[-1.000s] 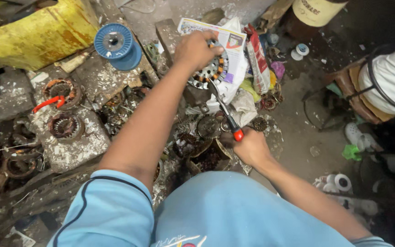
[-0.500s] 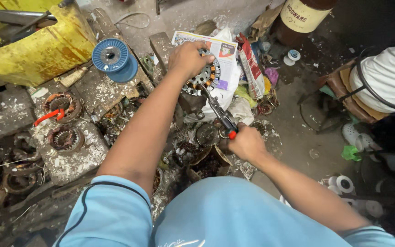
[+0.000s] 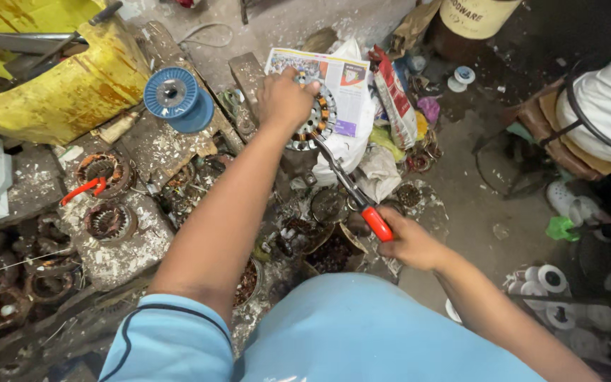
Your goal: The person uses pliers to pull and remove copper wire from a cylindrical motor stator. The person repeatedly grips and extracts wire segments from the stator slots, rotating the stator to access different sections.
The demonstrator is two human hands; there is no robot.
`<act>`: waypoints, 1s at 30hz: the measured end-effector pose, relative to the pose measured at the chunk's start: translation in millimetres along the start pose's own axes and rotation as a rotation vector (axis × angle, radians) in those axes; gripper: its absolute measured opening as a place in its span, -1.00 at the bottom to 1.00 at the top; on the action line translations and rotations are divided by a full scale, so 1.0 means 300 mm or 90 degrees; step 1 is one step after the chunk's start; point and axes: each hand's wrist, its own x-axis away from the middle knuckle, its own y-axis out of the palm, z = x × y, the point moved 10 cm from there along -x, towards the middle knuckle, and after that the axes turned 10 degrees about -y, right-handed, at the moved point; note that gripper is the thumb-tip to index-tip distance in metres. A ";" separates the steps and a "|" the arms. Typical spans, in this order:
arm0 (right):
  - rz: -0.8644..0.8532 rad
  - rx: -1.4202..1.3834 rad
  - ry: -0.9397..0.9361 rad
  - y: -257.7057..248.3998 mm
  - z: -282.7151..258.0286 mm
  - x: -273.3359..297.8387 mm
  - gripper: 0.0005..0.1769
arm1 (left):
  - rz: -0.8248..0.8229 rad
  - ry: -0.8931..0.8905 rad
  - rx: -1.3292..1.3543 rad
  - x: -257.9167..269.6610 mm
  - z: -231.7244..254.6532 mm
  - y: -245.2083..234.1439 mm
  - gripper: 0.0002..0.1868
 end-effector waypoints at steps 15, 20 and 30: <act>0.003 -0.501 0.052 0.028 -0.020 -0.005 -0.36 | -0.189 0.082 -0.057 -0.068 0.038 0.106 -0.48; 0.006 -0.553 0.106 0.026 -0.016 -0.019 -0.25 | -0.221 0.105 -0.077 -0.046 0.082 0.097 -0.50; 0.027 -0.622 0.150 0.150 0.081 -0.061 -0.17 | -0.210 0.185 -0.175 -0.006 0.123 0.086 -0.52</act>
